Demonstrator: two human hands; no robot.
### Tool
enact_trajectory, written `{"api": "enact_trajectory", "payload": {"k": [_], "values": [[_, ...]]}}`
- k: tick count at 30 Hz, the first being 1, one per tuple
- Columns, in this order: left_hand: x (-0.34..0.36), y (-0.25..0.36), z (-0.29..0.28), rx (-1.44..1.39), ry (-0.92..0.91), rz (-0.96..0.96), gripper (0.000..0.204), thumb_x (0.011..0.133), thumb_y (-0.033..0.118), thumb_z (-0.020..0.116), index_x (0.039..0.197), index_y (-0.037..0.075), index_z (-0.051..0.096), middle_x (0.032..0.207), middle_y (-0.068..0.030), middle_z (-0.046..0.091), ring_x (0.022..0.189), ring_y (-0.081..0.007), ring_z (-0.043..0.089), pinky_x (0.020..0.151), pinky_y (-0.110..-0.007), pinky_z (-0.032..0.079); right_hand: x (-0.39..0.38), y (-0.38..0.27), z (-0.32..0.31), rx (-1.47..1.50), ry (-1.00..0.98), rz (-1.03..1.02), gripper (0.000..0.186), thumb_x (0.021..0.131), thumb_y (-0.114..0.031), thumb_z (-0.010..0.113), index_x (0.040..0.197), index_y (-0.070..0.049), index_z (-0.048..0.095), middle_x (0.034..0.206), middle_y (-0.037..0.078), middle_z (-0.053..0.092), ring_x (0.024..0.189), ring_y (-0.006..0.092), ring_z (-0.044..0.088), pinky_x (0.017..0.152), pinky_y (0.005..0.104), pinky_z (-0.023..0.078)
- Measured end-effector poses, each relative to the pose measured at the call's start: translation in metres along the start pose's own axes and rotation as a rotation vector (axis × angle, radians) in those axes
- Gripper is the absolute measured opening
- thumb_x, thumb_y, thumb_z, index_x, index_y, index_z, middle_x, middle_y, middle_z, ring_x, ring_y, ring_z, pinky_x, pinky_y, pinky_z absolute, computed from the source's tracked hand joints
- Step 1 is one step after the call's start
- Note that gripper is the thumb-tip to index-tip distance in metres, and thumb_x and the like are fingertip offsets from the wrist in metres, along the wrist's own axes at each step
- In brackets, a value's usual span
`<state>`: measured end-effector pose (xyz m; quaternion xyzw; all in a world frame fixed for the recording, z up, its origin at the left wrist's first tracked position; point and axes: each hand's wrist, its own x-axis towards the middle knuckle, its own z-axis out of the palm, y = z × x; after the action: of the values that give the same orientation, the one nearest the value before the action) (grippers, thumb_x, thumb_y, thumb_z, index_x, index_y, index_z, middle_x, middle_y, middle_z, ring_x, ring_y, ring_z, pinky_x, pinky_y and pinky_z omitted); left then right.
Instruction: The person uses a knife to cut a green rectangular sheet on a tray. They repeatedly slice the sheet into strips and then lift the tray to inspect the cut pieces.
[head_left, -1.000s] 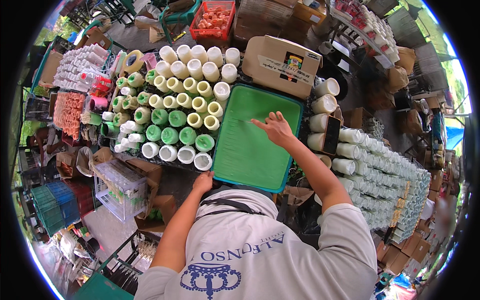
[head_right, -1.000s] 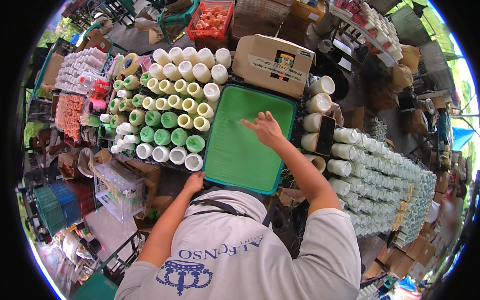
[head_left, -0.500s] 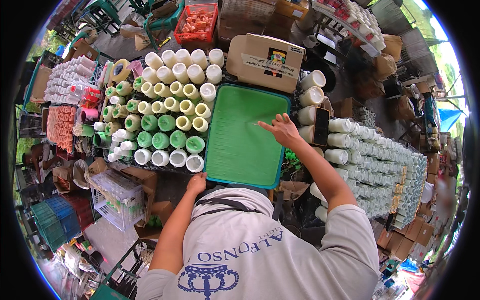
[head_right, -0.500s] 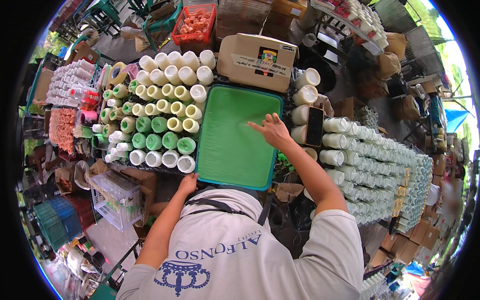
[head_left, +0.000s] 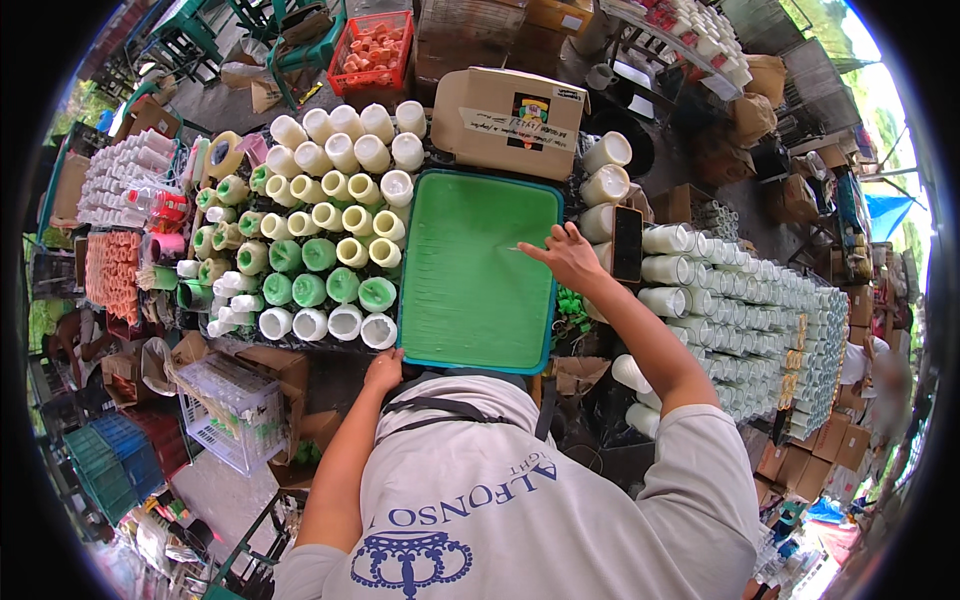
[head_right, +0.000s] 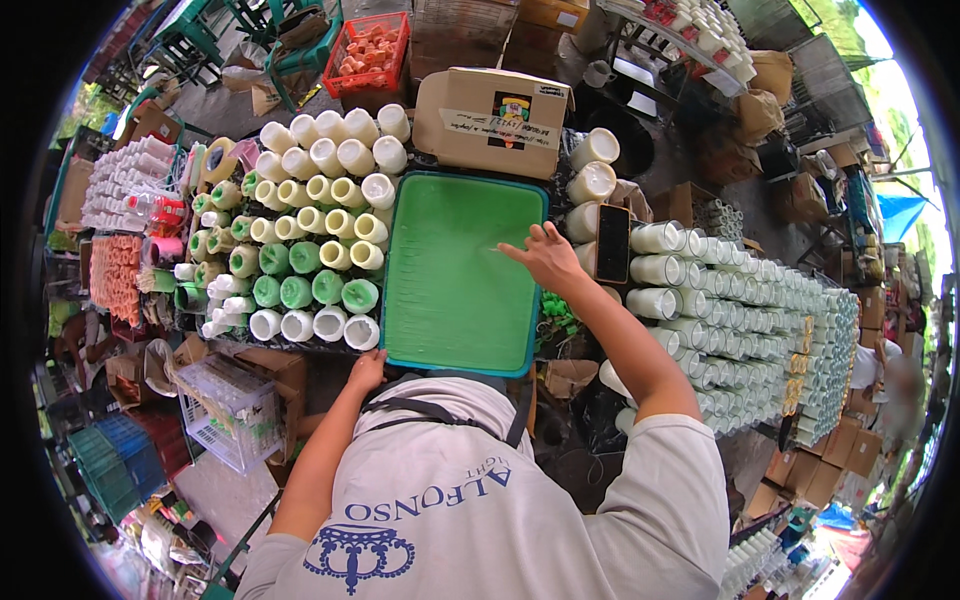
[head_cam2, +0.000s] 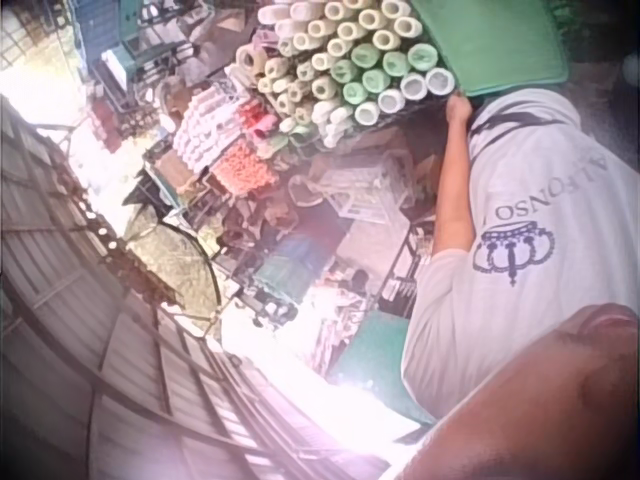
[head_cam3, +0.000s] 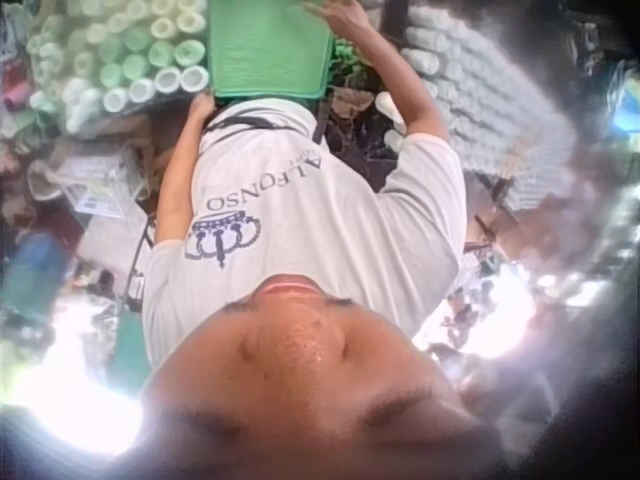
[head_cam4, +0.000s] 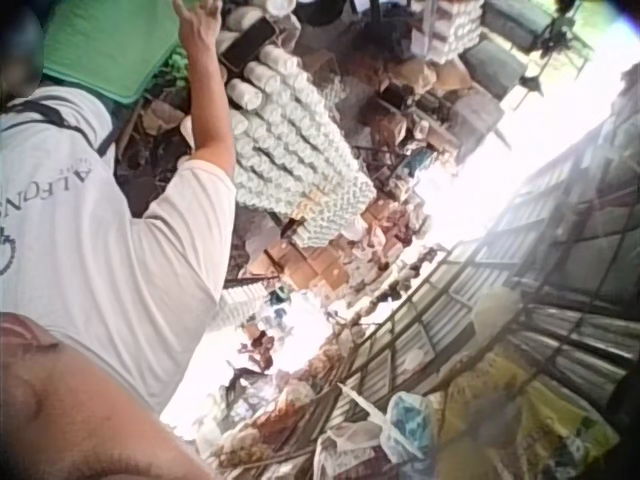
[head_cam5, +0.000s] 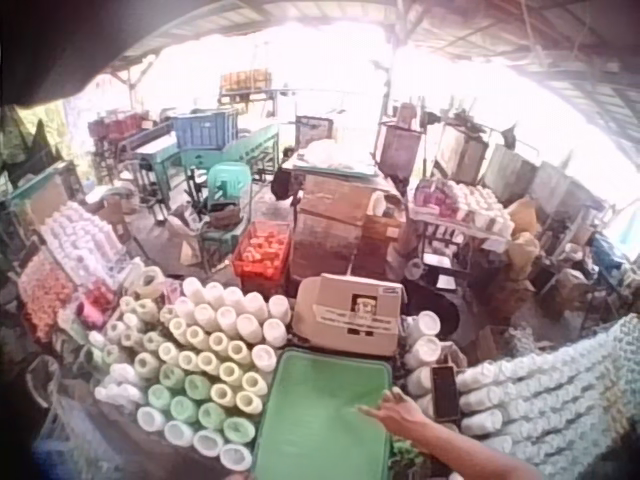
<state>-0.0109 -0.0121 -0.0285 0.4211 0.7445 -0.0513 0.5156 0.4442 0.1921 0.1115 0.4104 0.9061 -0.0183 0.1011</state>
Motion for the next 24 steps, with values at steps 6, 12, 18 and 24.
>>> {"api": "enact_trajectory", "payload": {"k": [6,12,18,24], "values": [[-0.006,0.008,-0.003,-0.001,0.026,0.015,0.051,0.110,0.048,0.047,0.134,0.006,0.065,0.103,-0.0203,0.078,0.083,-0.0317,0.077,0.089,-0.048,0.054,-0.009,0.005,-0.004,-0.022,0.015,0.001,0.064,0.090,-0.006,0.063,0.149,-0.030,0.061,0.099,0.004,0.069,0.116,0.0242,0.054,0.110,0.0415,0.034],[-0.002,0.003,-0.004,0.048,0.009,0.050,0.048,0.110,0.047,0.047,0.126,0.006,0.068,0.100,-0.0217,0.077,0.084,-0.0330,0.077,0.089,-0.049,0.054,-0.017,0.013,-0.012,-0.051,0.008,0.007,0.059,0.090,-0.008,0.063,0.145,-0.030,0.063,0.099,0.004,0.069,0.115,0.0240,0.054,0.110,0.0396,0.033],[-0.003,0.004,-0.005,0.026,-0.001,0.045,0.050,0.110,0.047,0.046,0.128,0.005,0.067,0.105,-0.0229,0.077,0.083,-0.0329,0.078,0.089,-0.049,0.055,-0.026,0.020,-0.014,-0.081,0.003,0.020,0.055,0.091,-0.009,0.063,0.140,-0.032,0.066,0.092,0.006,0.070,0.116,0.0245,0.055,0.111,0.0396,0.032],[-0.003,0.005,-0.006,0.027,-0.008,0.040,0.051,0.110,0.046,0.047,0.131,0.004,0.067,0.112,-0.0246,0.075,0.079,-0.0320,0.078,0.088,-0.048,0.056,-0.036,0.033,-0.012,-0.150,-0.065,0.047,0.046,0.093,-0.013,0.062,0.134,-0.033,0.071,0.082,0.004,0.070,0.117,0.0237,0.056,0.113,0.0399,0.028]]}}
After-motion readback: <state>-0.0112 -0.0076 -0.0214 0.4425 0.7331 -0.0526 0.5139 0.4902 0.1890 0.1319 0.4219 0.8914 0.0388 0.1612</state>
